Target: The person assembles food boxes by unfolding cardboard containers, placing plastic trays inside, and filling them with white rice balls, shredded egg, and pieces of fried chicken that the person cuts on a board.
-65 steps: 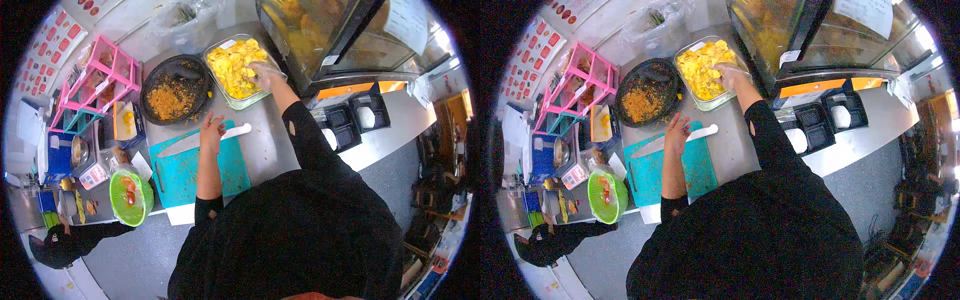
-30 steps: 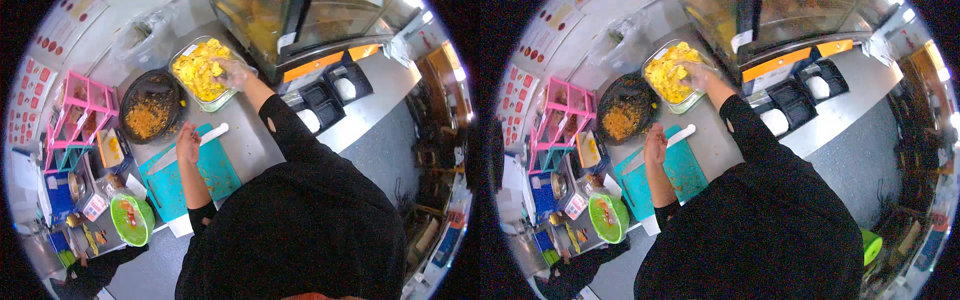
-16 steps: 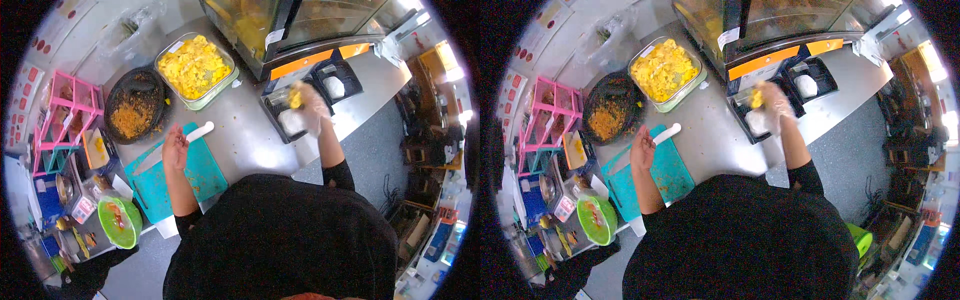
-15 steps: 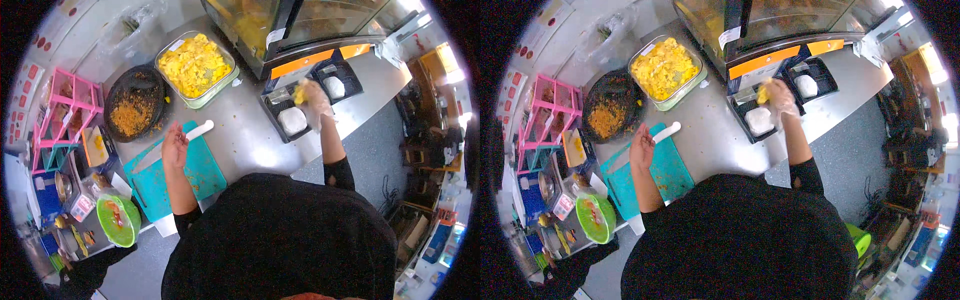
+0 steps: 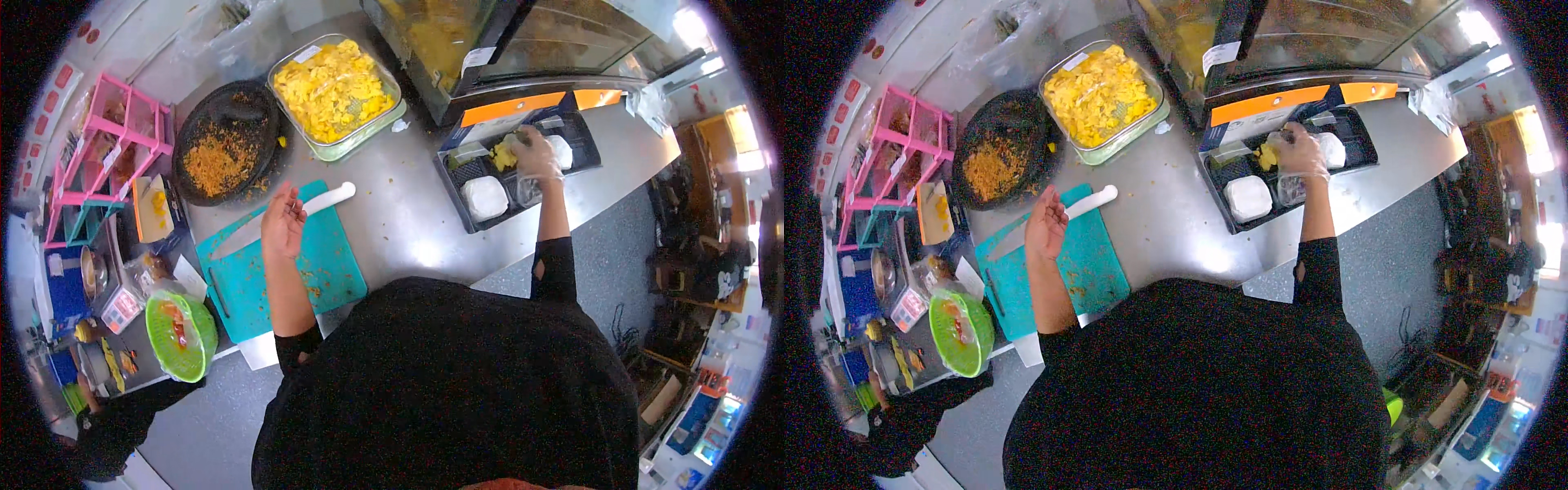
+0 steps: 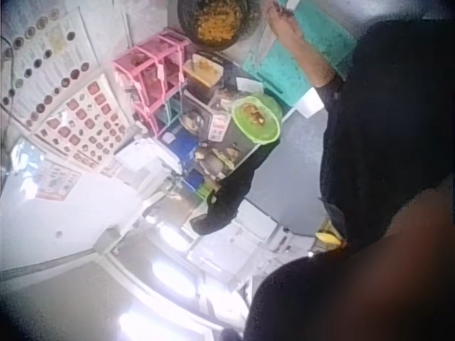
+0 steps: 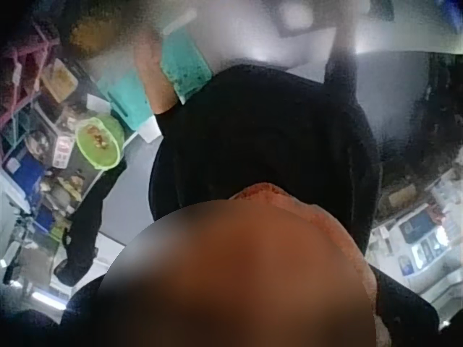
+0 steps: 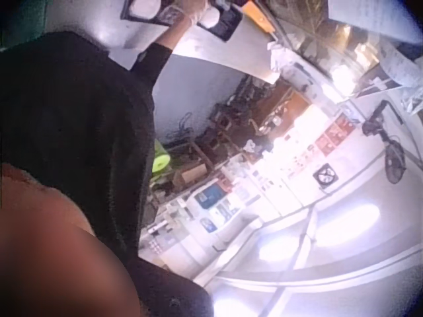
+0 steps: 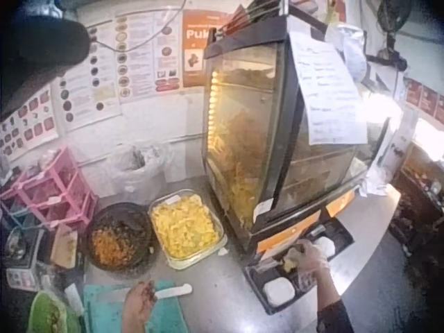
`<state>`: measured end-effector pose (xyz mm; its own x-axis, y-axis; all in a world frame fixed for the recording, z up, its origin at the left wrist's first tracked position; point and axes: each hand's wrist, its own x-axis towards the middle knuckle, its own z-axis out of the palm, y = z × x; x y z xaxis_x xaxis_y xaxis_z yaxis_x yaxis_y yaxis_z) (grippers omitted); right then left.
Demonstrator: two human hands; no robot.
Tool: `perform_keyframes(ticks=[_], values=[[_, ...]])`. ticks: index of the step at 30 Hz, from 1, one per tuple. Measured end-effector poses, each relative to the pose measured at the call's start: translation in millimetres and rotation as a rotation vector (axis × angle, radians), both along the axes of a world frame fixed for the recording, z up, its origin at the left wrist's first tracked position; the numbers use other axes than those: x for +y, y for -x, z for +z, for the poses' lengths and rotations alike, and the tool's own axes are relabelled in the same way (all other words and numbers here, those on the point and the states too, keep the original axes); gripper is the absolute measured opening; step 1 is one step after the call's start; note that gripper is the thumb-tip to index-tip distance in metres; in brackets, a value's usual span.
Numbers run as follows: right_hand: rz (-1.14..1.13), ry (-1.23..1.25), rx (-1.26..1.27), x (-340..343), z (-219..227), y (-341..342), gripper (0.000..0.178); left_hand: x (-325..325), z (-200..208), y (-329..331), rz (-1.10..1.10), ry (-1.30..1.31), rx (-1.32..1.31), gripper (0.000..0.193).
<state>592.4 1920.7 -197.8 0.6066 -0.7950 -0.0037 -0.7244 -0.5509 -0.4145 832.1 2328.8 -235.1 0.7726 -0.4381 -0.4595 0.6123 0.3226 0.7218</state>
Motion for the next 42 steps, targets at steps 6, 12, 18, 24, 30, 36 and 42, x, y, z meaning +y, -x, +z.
perform_keyframes(ticks=[6,12,18,24,30,36,42], values=[[0.334,0.191,-0.027,-13,5,24,0.048,-4,-2,4,0.008,-0.018,-0.009,0.031],[-0.224,-1.549,-1.294,92,78,0,0.028,-29,8,-11,0.009,-0.119,-0.159,0.032],[0.52,-0.739,-0.669,152,53,-107,0.04,-81,-14,-68,-0.117,-0.751,-0.955,0.039],[0.173,-0.237,-0.425,116,-52,-284,0.041,-145,-13,-80,0.073,-1.138,-0.941,0.049],[-0.062,-0.013,-0.348,141,-82,-347,0.034,-137,-40,-95,-0.118,-1.202,-1.171,0.055],[0.459,0.313,-0.31,145,-84,-326,0.035,-123,-40,-91,-0.144,-1.235,-1.23,0.056],[0.858,0.286,-0.171,154,-71,-314,0.027,-123,-39,-86,-0.1,-1.194,-1.156,0.054]])
